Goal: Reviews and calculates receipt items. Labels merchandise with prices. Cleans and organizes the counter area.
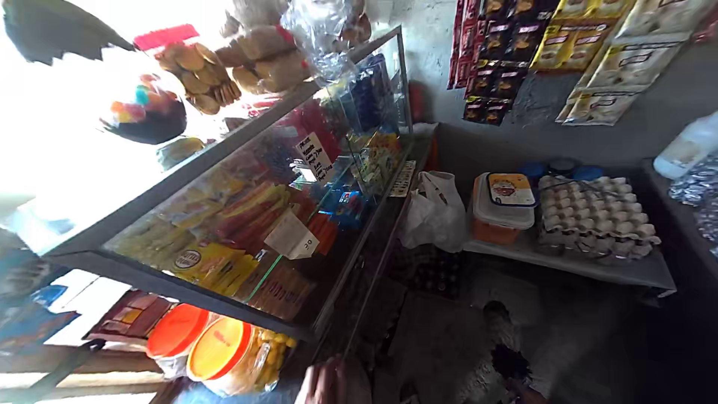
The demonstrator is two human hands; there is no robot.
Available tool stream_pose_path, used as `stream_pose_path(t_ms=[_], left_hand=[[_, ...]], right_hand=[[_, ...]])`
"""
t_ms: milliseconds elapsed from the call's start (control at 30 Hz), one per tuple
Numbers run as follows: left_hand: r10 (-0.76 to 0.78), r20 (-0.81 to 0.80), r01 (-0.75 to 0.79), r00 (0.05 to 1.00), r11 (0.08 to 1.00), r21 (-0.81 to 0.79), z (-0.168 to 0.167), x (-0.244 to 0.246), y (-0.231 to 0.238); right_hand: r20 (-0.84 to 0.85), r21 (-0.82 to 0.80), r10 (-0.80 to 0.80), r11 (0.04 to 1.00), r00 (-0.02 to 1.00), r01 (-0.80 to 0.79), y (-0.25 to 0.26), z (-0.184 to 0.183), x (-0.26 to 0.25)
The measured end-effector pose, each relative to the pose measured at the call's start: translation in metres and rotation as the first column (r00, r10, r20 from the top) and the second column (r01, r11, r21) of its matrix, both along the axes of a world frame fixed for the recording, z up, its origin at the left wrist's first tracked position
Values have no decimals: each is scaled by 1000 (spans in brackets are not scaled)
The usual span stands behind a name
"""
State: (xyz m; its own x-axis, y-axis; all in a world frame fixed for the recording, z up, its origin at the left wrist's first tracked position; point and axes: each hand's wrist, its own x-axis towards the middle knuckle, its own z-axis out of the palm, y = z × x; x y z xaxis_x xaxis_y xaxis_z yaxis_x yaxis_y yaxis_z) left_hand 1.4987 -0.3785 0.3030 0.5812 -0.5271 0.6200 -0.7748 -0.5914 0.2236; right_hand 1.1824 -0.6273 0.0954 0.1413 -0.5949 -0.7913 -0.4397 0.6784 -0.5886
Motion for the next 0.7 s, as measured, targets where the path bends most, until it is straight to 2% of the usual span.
stream_pose_path(t_ms=[67, 133, 200, 233, 300, 333, 400, 500, 600, 700], left_hand=[[-159, -109, 161, 981, 987, 13, -5, -23, -19], [-344, -309, 370, 887, 928, 28, -20, -46, -41], [-447, -549, 571, 706, 818, 70, -38, -66, -65], [-448, -656, 653, 608, 752, 91, -47, -75, -78], [-423, -793, 766, 437, 637, 82, -63, -90, -102], [-410, -822, 795, 395, 600, 83, -70, -95, -112], [-367, -847, 816, 385, 564, 127, -77, -103, -127], [-300, -875, 803, 379, 577, 150, -70, -108, -140], [-354, -869, 782, 346, 620, 59, -76, -103, -149], [-396, -860, 754, 321, 657, -21, -82, -92, -170]], right_hand=[[36, 8, -66, 998, 997, 66, 3, 15, 12], [106, 32, -119, 993, 987, 116, 6, 35, 22], [211, 75, -187, 982, 959, 175, 11, 53, 30], [252, 94, -204, 978, 946, 186, 13, 63, 33], [317, 123, -217, 975, 923, 187, 14, 80, 37], [347, 134, -205, 977, 915, 168, 14, 89, 39], [387, 125, -170, 983, 906, 131, 15, 107, 45], [409, 35, -52, 999, 911, 41, 16, 126, 52], [421, -161, 113, 986, 900, -48, 4, 134, 60], [437, -298, 183, 953, 881, -50, -15, 144, 75]])
